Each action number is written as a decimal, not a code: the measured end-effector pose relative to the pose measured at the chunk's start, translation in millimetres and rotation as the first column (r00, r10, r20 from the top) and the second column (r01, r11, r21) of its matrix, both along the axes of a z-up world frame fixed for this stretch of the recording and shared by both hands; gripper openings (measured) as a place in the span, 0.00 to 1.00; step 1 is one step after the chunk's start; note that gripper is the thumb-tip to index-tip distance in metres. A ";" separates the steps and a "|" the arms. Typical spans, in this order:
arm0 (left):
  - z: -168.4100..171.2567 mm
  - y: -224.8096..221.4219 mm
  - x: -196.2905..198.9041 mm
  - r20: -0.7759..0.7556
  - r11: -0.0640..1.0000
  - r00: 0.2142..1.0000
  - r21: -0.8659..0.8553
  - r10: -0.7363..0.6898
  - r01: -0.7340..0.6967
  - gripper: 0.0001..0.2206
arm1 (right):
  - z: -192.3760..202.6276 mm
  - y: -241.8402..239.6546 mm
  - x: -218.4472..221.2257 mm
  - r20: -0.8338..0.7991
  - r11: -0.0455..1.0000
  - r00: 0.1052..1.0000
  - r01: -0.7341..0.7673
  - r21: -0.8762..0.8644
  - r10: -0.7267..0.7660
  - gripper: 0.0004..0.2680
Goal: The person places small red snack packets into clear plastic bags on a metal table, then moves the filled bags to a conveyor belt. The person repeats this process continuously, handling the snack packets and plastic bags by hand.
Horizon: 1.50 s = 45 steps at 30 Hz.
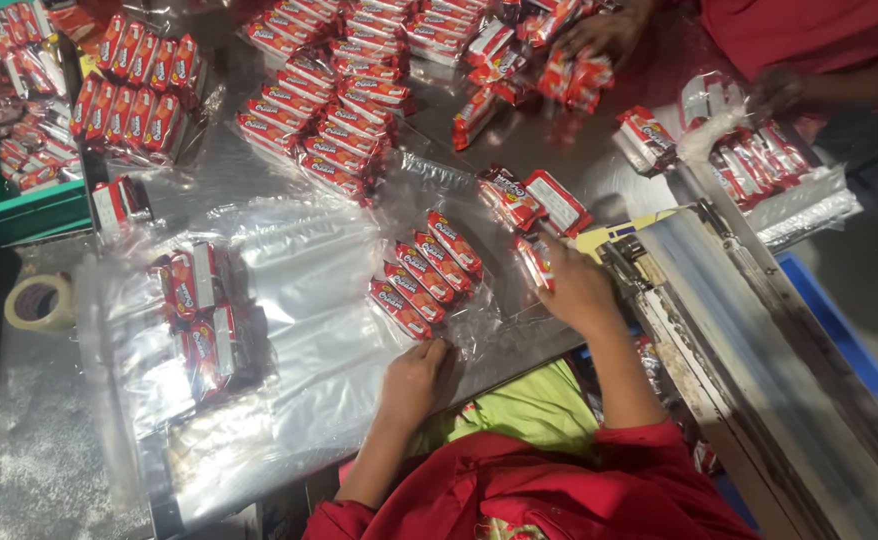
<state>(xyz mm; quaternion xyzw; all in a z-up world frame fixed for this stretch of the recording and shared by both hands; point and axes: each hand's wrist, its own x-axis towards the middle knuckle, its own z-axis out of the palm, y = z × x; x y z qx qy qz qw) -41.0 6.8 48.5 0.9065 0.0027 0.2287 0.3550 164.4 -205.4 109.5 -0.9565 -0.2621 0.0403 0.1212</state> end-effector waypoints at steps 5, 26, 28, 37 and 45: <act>3.1 1.3 -0.1 -0.034 1.000 0.999 0.019 -0.013 0.013 0.09 | 5.5 26.0 42.3 0.388 0.901 0.922 -0.160 0.404 -0.011 0.26; -28.5 5.5 -3.0 -0.135 0.996 0.991 -0.086 0.008 -0.020 0.08 | -7.2 -21.8 34.1 -0.520 0.316 0.549 0.426 0.848 0.655 0.36; -39.5 6.4 -2.3 -0.118 0.926 0.993 -0.373 0.010 -0.053 0.07 | -25.8 -47.0 -31.5 -0.492 0.282 0.004 0.816 0.505 0.871 0.29; -37.6 -42.2 -0.4 0.152 0.855 0.986 -0.519 0.068 0.021 0.06 | -107.7 5.6 -131.0 -0.664 0.566 0.745 0.521 0.639 0.063 0.34; -27.7 -24.6 5.9 -0.066 0.943 0.996 -0.331 -0.056 0.031 0.19 | -121.5 48.2 -83.7 -0.496 0.337 0.828 0.402 0.851 0.263 0.26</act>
